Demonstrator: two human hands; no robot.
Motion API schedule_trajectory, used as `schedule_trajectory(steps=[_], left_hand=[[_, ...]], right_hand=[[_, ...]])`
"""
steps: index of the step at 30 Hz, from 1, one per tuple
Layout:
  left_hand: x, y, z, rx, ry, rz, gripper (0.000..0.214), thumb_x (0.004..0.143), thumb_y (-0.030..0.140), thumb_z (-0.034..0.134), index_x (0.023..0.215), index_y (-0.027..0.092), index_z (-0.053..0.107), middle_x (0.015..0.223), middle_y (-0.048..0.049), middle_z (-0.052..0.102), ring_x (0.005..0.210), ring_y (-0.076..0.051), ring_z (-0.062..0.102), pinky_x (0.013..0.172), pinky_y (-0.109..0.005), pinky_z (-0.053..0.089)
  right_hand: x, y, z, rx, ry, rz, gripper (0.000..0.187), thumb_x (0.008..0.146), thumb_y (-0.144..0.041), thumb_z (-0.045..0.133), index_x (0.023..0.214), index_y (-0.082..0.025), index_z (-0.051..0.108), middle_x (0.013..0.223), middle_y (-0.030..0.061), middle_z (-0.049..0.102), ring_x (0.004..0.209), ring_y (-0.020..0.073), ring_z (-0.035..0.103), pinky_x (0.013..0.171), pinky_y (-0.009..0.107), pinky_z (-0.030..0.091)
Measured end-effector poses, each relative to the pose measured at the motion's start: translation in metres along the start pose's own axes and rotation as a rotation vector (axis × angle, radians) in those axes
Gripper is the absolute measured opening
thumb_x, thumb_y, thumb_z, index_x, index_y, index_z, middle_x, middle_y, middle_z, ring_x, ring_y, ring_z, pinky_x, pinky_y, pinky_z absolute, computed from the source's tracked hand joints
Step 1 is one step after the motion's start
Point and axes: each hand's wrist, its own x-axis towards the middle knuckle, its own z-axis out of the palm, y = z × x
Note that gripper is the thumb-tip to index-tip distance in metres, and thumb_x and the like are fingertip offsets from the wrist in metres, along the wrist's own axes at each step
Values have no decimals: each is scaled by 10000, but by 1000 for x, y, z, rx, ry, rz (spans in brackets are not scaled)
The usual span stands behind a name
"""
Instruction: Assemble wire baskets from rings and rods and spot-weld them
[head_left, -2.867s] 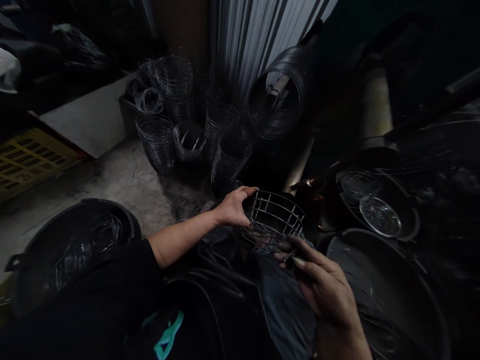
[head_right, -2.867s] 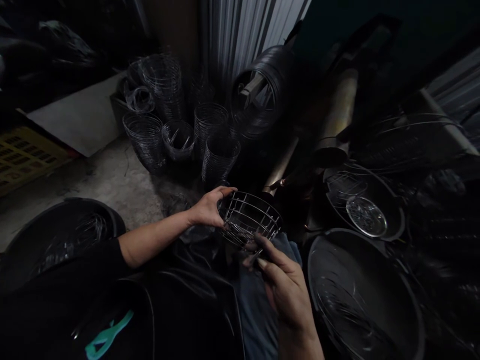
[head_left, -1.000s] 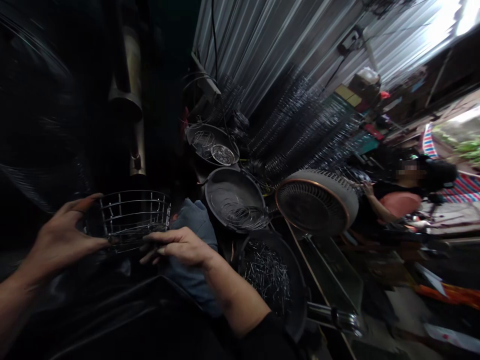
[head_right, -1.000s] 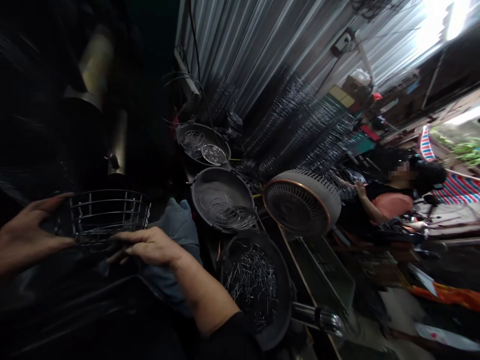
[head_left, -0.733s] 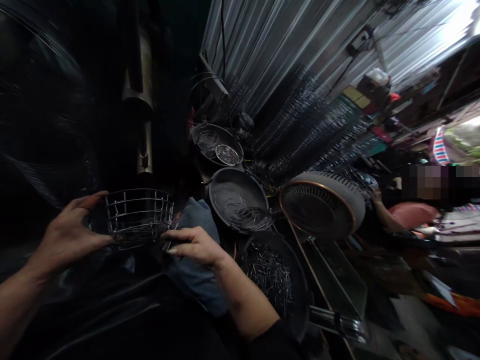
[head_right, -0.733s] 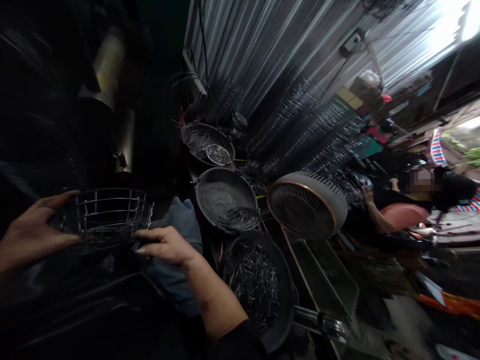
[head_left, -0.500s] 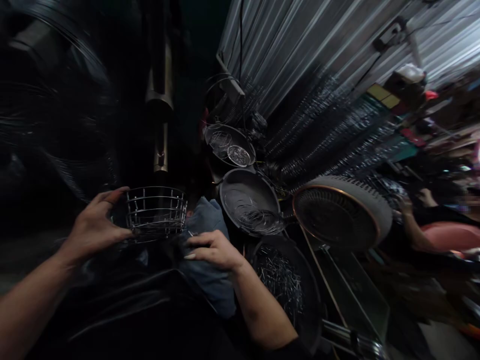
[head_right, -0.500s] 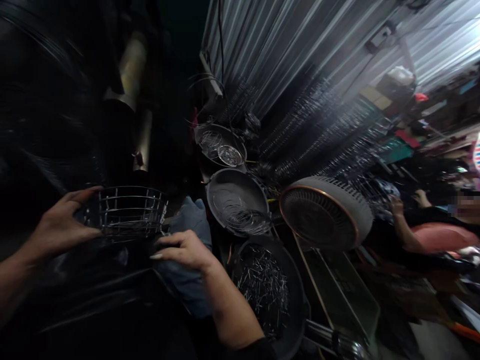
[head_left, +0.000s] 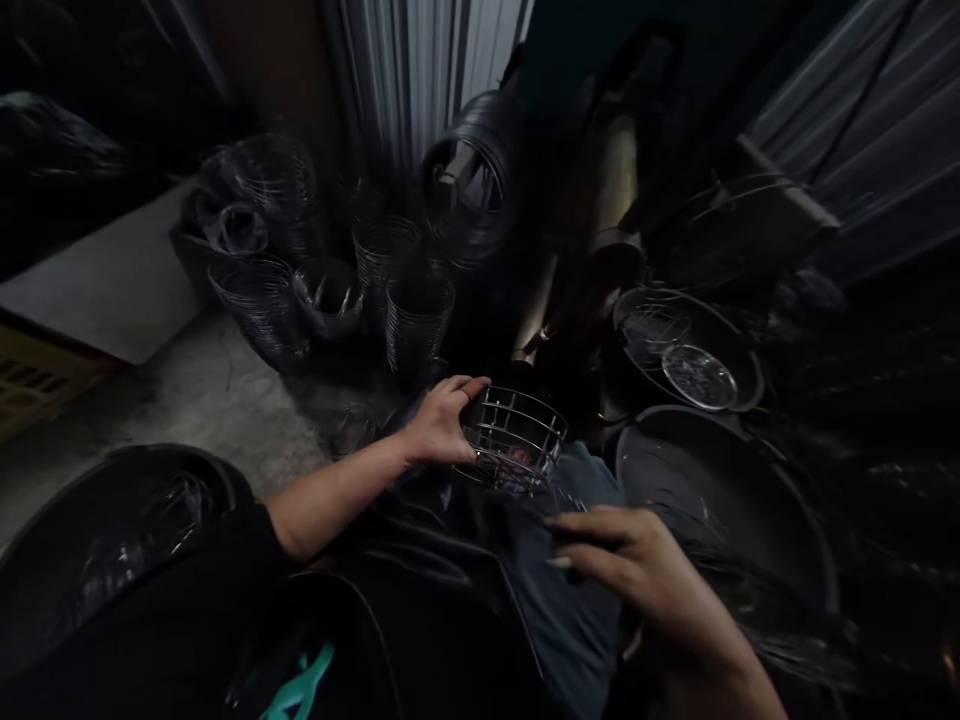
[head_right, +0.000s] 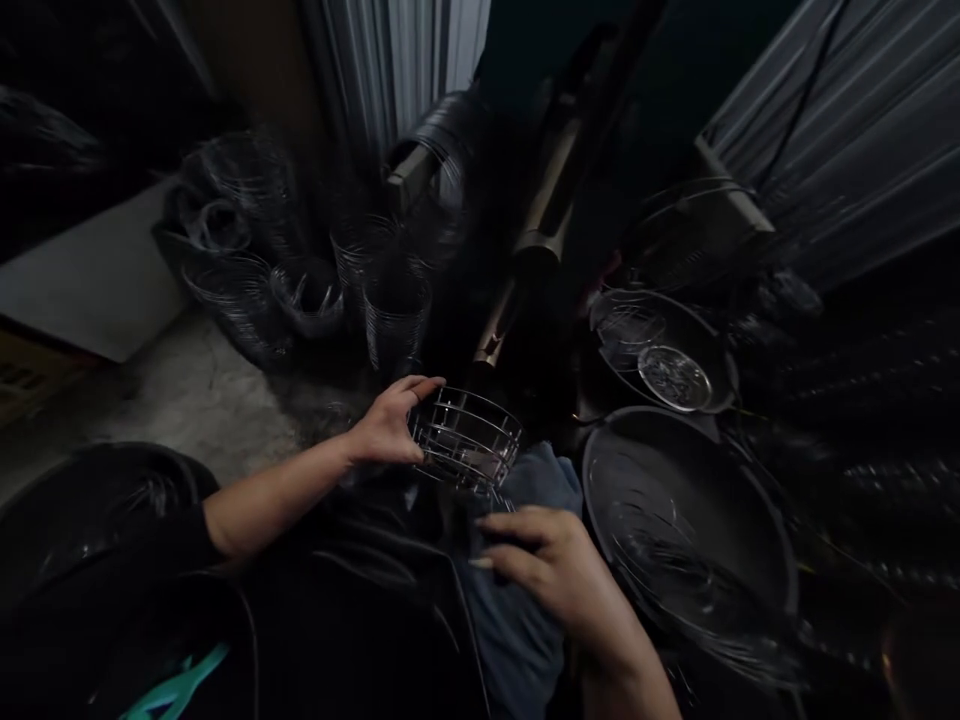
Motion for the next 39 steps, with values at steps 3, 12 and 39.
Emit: schedule_trajectory(steps=[3,12,39], left_hand=[[-3,5,-1,-17,-1,30,1020,441,462,829,1340,117,491,1277,-151,532,1172,-308,533,1048,-429,435],[5,-4,-10,-57,100,27,942,482,461,809,1321,159,507,1219,-113,564,1108,-275,570,1017,-421,456],[78,-9,-12,-243,134,-25,999,375,328,857,1299,126,533,1218,-111,554,1112,-286,573,1004,-400,477]], right_hand=[[39,-17,0,-46,-102,-59,200,695,-364,723,815,-219,789,716,30,717,623,186,638,587,271,489],[69,1,25,-939,250,-594,272,838,-145,558,1055,-128,721,856,98,717,815,261,616,742,388,492],[125,-20,-29,-739,418,-833,188,893,-247,574,941,-190,746,789,56,722,699,184,638,623,298,522]])
